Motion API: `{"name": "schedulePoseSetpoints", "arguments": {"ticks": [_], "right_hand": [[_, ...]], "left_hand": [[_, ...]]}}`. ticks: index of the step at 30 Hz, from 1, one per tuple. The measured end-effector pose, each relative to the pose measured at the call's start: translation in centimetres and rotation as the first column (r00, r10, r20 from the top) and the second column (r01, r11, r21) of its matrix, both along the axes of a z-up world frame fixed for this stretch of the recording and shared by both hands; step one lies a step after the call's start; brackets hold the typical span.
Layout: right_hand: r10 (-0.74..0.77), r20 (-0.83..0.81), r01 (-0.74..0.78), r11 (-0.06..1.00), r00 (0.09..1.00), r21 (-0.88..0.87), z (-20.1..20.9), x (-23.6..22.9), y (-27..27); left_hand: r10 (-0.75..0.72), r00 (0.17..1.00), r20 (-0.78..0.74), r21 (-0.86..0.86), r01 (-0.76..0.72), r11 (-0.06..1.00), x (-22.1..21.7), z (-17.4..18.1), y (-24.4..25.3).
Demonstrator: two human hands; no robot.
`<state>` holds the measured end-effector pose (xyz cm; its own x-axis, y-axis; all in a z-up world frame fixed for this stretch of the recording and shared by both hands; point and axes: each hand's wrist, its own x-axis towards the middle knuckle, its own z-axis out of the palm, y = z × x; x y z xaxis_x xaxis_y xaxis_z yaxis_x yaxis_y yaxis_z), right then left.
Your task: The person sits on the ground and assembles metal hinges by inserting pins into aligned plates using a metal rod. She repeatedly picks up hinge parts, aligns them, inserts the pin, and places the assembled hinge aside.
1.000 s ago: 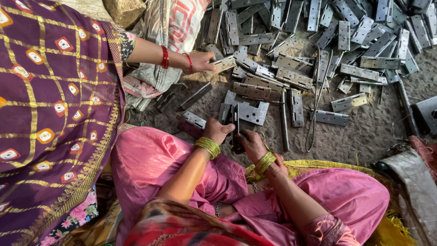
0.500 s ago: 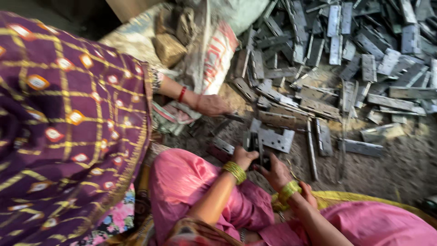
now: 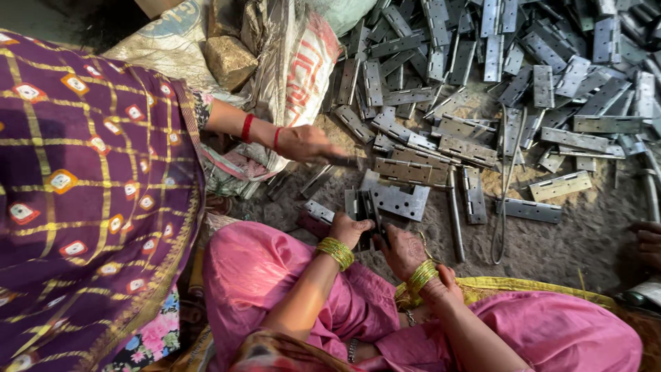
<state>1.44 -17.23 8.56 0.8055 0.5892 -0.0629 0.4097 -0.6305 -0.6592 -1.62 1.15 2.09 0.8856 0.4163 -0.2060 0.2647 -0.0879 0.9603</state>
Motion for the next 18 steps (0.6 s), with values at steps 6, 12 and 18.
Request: {"name": "schedulePoseSetpoints", "arguments": {"ticks": [6, 12, 18], "right_hand": [[-0.079, -0.085, 0.089, 0.989, 0.993, 0.118, -2.2, 0.7, -0.9], [0.101, -0.682, 0.459, 0.667, 0.724, 0.587, -3.2, 3.3, -2.4], [-0.053, -0.620, 0.438, 0.754, 0.783, 0.489, -4.6, 3.1, -1.8]], "left_hand": [[0.050, 0.976, 0.214, -0.328, 0.024, 0.944, 0.1, -0.5, 0.0], [0.040, 0.988, 0.147, -0.600, 0.057, 0.798, 0.8, -3.5, 1.3], [0.069, 0.935, -0.348, -0.192, -0.144, 0.971, 0.5, -4.8, 1.4]]}}
